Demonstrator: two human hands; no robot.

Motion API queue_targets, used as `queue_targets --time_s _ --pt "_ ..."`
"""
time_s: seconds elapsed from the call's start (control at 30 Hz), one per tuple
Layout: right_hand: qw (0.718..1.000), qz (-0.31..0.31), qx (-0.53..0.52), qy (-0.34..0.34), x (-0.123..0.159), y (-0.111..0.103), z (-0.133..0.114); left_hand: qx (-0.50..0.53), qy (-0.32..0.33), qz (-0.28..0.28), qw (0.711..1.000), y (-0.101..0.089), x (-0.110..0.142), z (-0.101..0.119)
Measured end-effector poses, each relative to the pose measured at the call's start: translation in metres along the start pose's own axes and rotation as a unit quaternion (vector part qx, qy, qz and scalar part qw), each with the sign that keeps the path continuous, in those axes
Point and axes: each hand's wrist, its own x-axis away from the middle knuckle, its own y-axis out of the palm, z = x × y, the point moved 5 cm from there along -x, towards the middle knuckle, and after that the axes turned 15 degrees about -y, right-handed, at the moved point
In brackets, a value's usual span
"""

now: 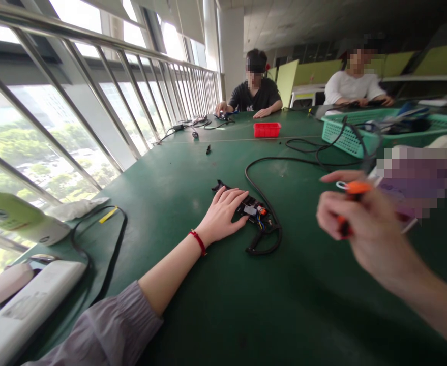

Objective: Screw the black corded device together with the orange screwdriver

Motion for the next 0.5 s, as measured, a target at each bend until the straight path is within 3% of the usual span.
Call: queue_targets --time_s 0.1,0.17,0.3,0.5 --pt "0.992 -0.093 -0.031 0.074 -0.019 0.060 0.018 -0.027 -0.035 0.024 0.999 0.000 -0.002 -0.003" --pt "0.988 -0.122 0.022 0.094 -0.013 0.074 0.028 -0.050 -0.081 0.054 0.994 -0.001 -0.003 -0.007" --pt "0.985 -0.119 0.118 0.029 -0.004 0.067 0.029 -0.069 -0.145 0.067 0.985 -0.001 -0.003 -0.012" --pt "0.963 -0.143 0.157 -0.163 -0.012 0.066 0.004 -0.061 -0.152 0.063 0.984 -0.002 -0.002 -0.011"
